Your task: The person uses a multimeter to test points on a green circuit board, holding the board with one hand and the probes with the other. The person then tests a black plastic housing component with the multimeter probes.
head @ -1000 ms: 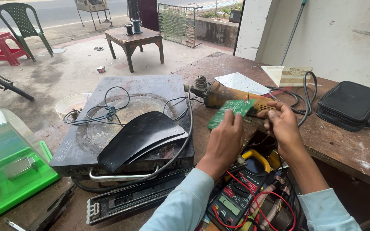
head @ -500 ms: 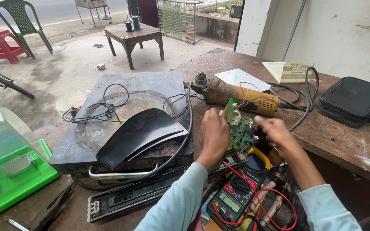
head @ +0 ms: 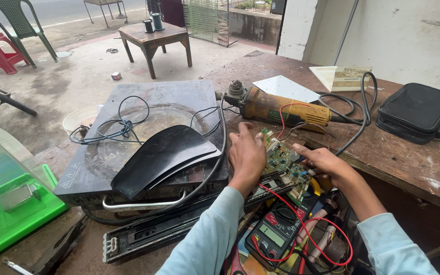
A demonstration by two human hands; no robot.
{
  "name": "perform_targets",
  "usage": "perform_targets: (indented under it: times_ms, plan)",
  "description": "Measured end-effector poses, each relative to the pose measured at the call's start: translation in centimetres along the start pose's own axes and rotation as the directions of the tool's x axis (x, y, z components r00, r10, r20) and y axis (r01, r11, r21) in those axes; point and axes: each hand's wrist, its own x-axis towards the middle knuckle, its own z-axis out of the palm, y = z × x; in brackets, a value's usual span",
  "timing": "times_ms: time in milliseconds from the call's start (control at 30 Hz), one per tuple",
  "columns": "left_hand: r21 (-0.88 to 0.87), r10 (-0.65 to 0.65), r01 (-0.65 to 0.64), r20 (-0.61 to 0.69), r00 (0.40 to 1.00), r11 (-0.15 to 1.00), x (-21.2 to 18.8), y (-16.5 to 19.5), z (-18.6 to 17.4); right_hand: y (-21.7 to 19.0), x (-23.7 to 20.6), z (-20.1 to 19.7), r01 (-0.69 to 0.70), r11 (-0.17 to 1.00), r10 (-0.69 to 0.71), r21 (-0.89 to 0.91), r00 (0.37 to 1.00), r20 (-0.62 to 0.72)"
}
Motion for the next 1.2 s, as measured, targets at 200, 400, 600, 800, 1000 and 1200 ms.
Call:
perform_targets:
  times_ms: [200,400,600,800,1000,1200]
  plan:
    - [0.224,0.266,-0.231,-0.14,0.954,0.947,-0.9,-0.2,0.5,0.5,0.1,-0.1,0.021,0.984,-0.008,0.176,0.997,-0.073]
    - [-0.023,0.234,-0.241,-0.163,0.958,0.97,0.7,-2.1,2.4,0.8,0.4,-1.0,0.097,0.913,-0.036,0.397,0.987,-0.158]
    - [-0.16,0.094,-0.104,-0.071,0.993,0.982,1.9,-3.6,3.5,0.0,0.5,-1.9,0.116,0.895,-0.078,0.431,0.991,-0.106]
    - [0.027,0.069,-0.072,0.093,0.993,0.997,0.2,-1.8,1.6,-0.1,0.6,-2.0,0.136,0.926,-0.13,0.351,0.991,-0.041]
    - [-0.159,0.113,-0.103,0.052,0.992,0.982,-0.2,-0.8,0.8,0.1,0.6,-2.4,0.245,0.898,-0.232,0.364,0.969,-0.078]
    - [-0.062,0.139,-0.136,0.034,0.99,0.989,0.8,-1.9,2.1,-0.6,0.3,-3.1,0.363,0.863,-0.369,0.352,0.928,-0.051]
